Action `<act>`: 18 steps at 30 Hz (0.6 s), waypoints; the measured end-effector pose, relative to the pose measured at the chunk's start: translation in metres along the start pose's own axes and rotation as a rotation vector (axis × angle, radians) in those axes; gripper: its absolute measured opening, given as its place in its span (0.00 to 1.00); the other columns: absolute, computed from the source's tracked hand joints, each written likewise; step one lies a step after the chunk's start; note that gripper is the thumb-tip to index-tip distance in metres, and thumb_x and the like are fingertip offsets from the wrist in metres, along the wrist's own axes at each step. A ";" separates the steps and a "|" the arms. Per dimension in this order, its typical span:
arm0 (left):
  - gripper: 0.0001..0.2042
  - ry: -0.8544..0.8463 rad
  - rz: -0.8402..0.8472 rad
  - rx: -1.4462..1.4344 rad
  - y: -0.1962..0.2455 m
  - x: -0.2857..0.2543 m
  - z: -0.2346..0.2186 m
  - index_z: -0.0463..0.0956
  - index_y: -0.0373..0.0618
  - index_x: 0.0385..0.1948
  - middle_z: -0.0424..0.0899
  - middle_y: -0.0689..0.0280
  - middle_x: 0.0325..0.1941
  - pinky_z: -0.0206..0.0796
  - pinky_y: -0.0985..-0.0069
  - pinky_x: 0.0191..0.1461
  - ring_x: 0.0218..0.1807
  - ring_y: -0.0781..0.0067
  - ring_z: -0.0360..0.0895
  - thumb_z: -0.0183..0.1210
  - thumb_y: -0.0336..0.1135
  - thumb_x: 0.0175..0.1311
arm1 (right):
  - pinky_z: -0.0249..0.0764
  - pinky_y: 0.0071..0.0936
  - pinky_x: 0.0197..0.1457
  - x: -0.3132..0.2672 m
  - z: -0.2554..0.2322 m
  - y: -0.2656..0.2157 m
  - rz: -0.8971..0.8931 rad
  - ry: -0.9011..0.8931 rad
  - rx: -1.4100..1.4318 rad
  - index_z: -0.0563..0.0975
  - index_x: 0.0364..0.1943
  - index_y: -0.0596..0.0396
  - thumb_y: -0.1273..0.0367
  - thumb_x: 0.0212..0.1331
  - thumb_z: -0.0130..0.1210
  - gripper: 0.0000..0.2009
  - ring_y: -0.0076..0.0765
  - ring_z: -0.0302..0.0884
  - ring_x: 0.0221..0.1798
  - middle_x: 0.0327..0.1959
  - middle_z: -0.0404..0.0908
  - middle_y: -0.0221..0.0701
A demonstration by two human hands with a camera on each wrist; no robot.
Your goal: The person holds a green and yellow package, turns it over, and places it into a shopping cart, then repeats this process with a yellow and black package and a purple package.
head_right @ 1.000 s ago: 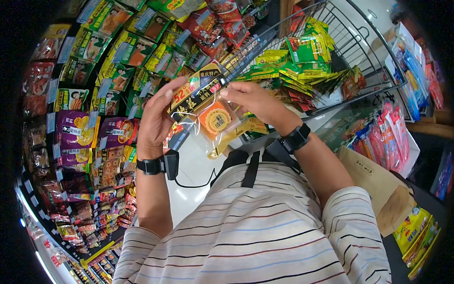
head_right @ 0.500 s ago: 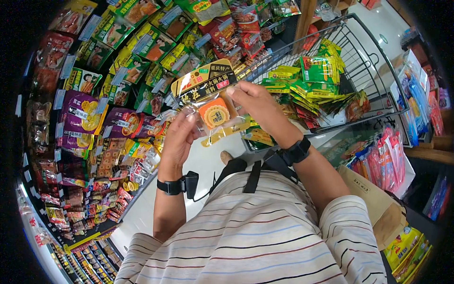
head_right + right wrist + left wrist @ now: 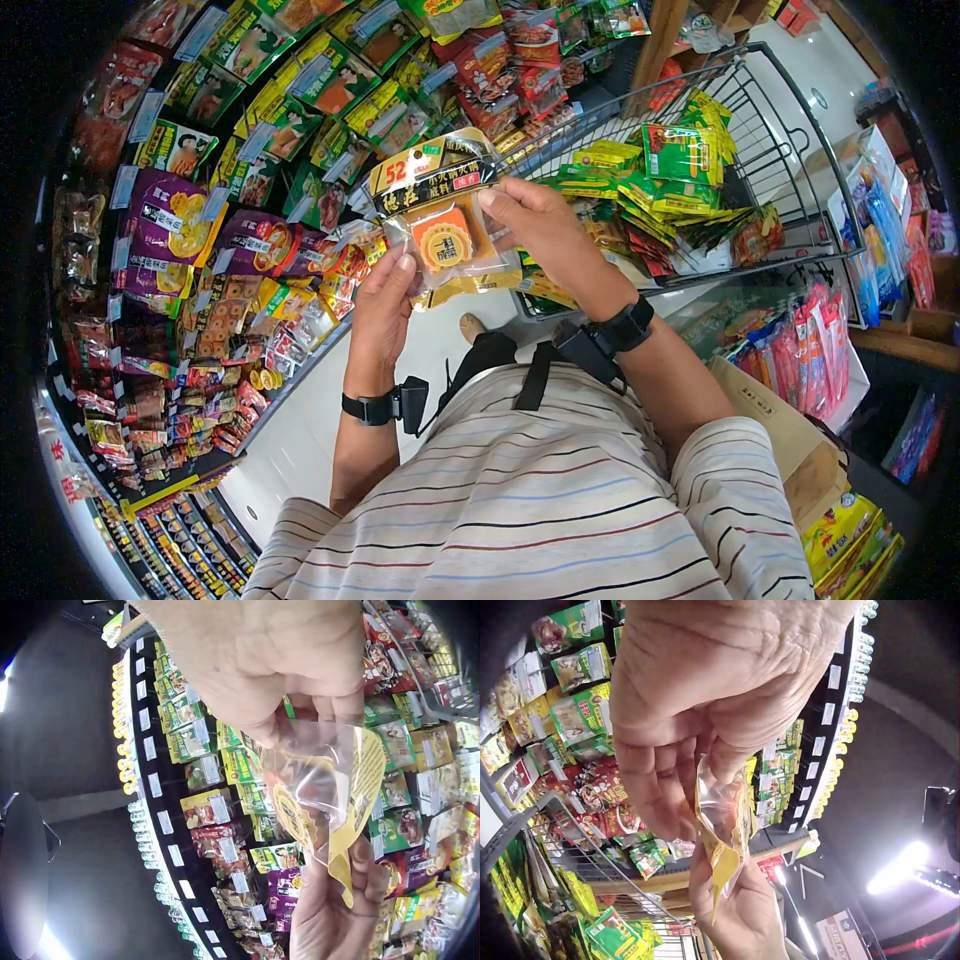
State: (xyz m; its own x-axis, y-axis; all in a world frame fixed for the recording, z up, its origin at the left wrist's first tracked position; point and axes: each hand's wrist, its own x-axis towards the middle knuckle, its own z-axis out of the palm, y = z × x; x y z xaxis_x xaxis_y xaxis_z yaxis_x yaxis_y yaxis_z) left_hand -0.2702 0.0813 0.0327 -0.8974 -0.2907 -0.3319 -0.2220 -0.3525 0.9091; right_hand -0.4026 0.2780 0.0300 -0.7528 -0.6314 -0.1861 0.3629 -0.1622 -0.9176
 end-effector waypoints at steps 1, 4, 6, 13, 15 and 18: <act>0.20 0.016 0.006 0.008 -0.003 0.000 -0.004 0.73 0.37 0.59 0.83 0.67 0.50 0.68 0.81 0.52 0.48 0.81 0.78 0.59 0.38 0.71 | 0.77 0.24 0.44 0.000 0.001 0.000 0.003 -0.016 0.004 0.79 0.44 0.57 0.58 0.70 0.53 0.15 0.21 0.75 0.43 0.38 0.79 0.26; 0.19 0.048 0.031 0.015 -0.006 -0.002 -0.010 0.73 0.37 0.59 0.83 0.66 0.50 0.68 0.80 0.52 0.47 0.80 0.78 0.58 0.38 0.71 | 0.78 0.25 0.45 0.001 0.006 0.001 0.013 -0.020 -0.007 0.79 0.44 0.57 0.58 0.70 0.52 0.15 0.21 0.75 0.43 0.38 0.79 0.26; 0.19 0.052 0.049 -0.005 -0.005 -0.004 -0.011 0.74 0.37 0.59 0.83 0.66 0.50 0.68 0.80 0.53 0.47 0.80 0.78 0.57 0.38 0.72 | 0.78 0.24 0.45 0.003 0.009 0.002 0.010 -0.025 0.013 0.78 0.45 0.57 0.58 0.70 0.52 0.16 0.21 0.75 0.43 0.38 0.79 0.26; 0.18 0.032 0.105 -0.025 0.007 -0.005 -0.010 0.75 0.37 0.56 0.83 0.67 0.47 0.69 0.79 0.55 0.49 0.79 0.78 0.55 0.40 0.73 | 0.76 0.23 0.47 0.002 0.017 -0.002 0.008 -0.041 -0.010 0.77 0.48 0.58 0.57 0.70 0.52 0.17 0.20 0.76 0.44 0.40 0.79 0.26; 0.17 0.034 0.127 -0.032 0.010 -0.001 -0.015 0.75 0.37 0.56 0.83 0.67 0.47 0.69 0.77 0.56 0.49 0.78 0.78 0.55 0.39 0.73 | 0.76 0.22 0.46 0.002 0.023 -0.002 0.033 -0.024 -0.042 0.77 0.49 0.57 0.57 0.70 0.52 0.17 0.20 0.76 0.45 0.41 0.79 0.26; 0.17 0.061 0.162 -0.042 0.013 0.005 -0.030 0.75 0.37 0.56 0.83 0.66 0.48 0.71 0.77 0.54 0.49 0.77 0.79 0.55 0.39 0.73 | 0.74 0.20 0.46 0.006 0.034 0.000 0.056 -0.084 -0.074 0.77 0.50 0.56 0.56 0.70 0.52 0.18 0.19 0.75 0.45 0.42 0.79 0.25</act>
State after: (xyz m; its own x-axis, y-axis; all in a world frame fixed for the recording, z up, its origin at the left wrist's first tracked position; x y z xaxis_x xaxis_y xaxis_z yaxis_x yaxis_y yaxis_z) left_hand -0.2661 0.0487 0.0355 -0.8949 -0.4002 -0.1974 -0.0587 -0.3330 0.9411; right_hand -0.3886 0.2482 0.0412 -0.6826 -0.6997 -0.2106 0.3592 -0.0703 -0.9306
